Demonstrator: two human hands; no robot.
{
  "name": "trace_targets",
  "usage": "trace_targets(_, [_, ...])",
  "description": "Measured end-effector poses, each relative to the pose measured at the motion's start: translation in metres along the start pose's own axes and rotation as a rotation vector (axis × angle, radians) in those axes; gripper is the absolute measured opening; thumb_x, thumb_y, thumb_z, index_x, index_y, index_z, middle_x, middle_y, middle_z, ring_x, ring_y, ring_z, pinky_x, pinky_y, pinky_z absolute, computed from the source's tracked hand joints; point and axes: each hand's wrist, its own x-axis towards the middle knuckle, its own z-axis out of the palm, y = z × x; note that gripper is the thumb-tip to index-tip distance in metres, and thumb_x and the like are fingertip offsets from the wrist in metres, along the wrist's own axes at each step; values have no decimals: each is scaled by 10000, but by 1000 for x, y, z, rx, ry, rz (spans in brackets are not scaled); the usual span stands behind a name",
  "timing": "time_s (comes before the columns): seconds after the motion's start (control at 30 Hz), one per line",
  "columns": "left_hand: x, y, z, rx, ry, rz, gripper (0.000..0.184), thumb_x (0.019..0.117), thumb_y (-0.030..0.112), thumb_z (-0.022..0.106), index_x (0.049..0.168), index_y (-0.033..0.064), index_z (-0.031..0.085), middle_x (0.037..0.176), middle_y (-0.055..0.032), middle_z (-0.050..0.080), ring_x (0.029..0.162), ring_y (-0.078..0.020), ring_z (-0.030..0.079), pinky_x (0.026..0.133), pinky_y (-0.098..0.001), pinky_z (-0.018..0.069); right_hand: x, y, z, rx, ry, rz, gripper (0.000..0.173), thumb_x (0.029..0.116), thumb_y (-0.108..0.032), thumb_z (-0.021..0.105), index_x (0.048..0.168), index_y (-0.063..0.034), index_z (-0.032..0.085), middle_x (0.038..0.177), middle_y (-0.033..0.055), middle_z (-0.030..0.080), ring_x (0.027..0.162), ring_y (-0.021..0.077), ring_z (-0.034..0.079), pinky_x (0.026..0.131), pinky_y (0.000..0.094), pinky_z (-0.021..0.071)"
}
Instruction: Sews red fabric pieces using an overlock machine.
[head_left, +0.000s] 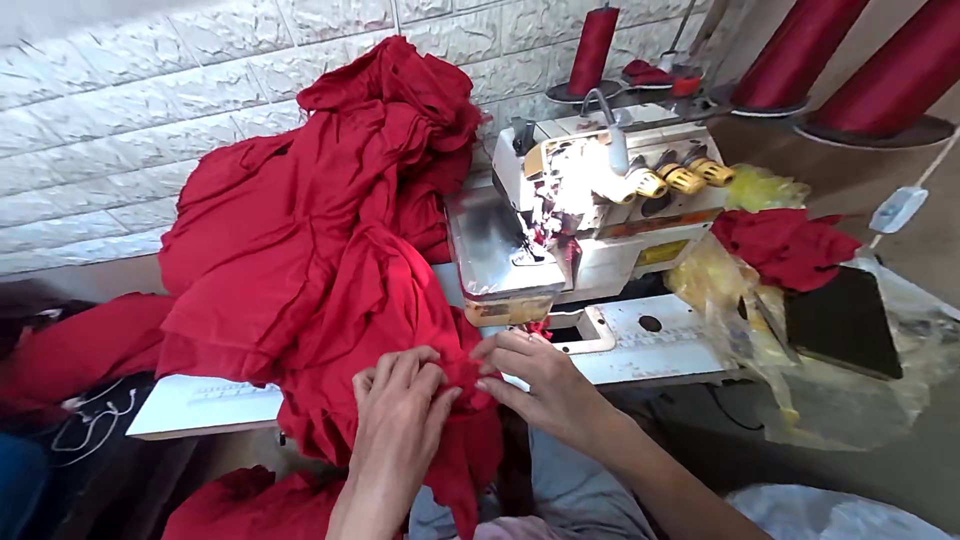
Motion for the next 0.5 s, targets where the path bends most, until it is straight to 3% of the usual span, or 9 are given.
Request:
trace_targets(0.13, [-3, -17, 14, 56, -23, 75, 188, 916, 326, 673, 893, 147, 726, 972, -44, 683, 960, -235, 638, 856, -474, 412, 2, 13, 5, 71, -98, 9, 180, 986, -194, 634, 913, -46, 705, 1248, 85, 712, 1068, 200, 691, 896, 418, 523])
trace_targets(0.23, [-5, -18, 14, 24, -63, 59, 162, 901, 305, 697, 918, 148, 736, 1035, -65, 670, 931, -243, 641, 758, -434, 463, -1, 17, 5, 100, -112, -11, 184, 990, -198, 637, 919, -42, 704, 1232, 101, 708, 1077, 200, 684, 894, 395, 529])
trace_targets(0.37, [-7, -23, 16, 8, -53, 112, 175, 910, 319, 687, 905, 152, 738, 950, -48, 678, 959, -252, 632, 855, -459, 428, -2, 17, 6, 52, -86, -49, 184, 987, -219, 637, 913, -66, 704, 1214, 111, 697, 1066, 213, 665, 861, 375, 525])
trace_targets(0.5, [-7, -27, 15, -70, -83, 84, 175, 923, 331, 678, 922, 171, 750, 1008, -61, 662, 938, -223, 626, 779, -397, 458, 1, 17, 5, 38, -68, -97, 188, 994, -228, 632, 903, -80, 705, 1187, 98, 701, 1045, 216, 646, 869, 376, 502])
